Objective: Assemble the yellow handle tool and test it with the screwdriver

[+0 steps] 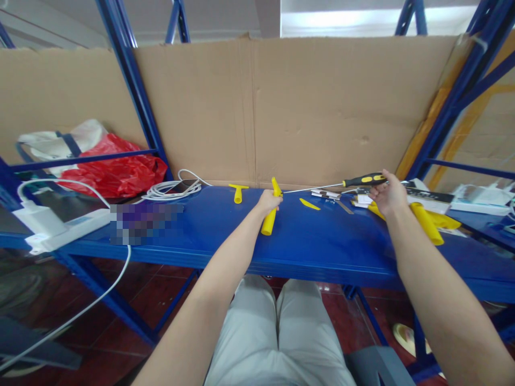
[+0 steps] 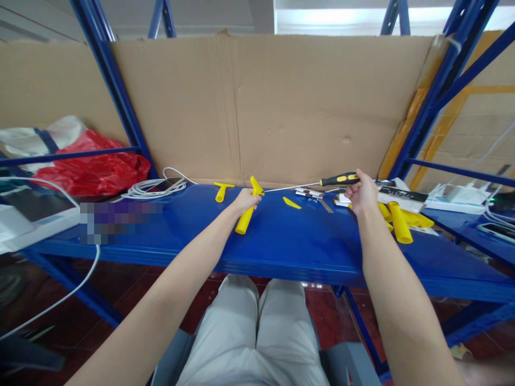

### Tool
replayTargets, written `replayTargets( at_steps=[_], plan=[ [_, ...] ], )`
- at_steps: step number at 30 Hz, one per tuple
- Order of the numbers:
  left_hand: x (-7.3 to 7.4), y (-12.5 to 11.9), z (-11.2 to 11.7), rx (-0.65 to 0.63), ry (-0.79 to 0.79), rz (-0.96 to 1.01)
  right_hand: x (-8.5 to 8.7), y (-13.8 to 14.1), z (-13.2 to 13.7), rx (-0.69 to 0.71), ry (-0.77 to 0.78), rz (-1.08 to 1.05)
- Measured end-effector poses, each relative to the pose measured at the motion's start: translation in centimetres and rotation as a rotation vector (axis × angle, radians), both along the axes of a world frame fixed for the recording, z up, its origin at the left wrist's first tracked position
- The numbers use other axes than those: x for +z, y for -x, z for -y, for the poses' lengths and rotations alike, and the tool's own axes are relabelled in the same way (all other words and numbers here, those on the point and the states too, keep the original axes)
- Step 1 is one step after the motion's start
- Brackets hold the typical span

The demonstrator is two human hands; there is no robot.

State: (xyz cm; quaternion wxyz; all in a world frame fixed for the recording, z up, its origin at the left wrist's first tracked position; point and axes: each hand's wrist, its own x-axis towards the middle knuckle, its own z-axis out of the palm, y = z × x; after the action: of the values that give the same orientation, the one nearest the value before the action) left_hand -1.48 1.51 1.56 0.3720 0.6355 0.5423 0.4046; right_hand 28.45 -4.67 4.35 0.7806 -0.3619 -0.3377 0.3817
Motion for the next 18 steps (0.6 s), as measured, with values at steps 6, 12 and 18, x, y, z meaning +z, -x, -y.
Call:
replayTargets(
  at_steps=[6, 12, 18],
  plan=[
    [-0.1, 0.1, -0.2, 0.006, -0.008, -0.004, 0.8, 1.3, 0.9, -0.067, 0.061, -0.079],
    [-0.2, 0.1, -0.4, 0.012, -0.006, -0.009, 0.8, 1.7, 0.9, -0.066, -0.008, -0.024],
    [-0.3, 0.0, -0.6, 0.01, -0.009, -0.012, 0.3, 0.3, 0.0, -0.094, 0.055, -0.025]
  ],
)
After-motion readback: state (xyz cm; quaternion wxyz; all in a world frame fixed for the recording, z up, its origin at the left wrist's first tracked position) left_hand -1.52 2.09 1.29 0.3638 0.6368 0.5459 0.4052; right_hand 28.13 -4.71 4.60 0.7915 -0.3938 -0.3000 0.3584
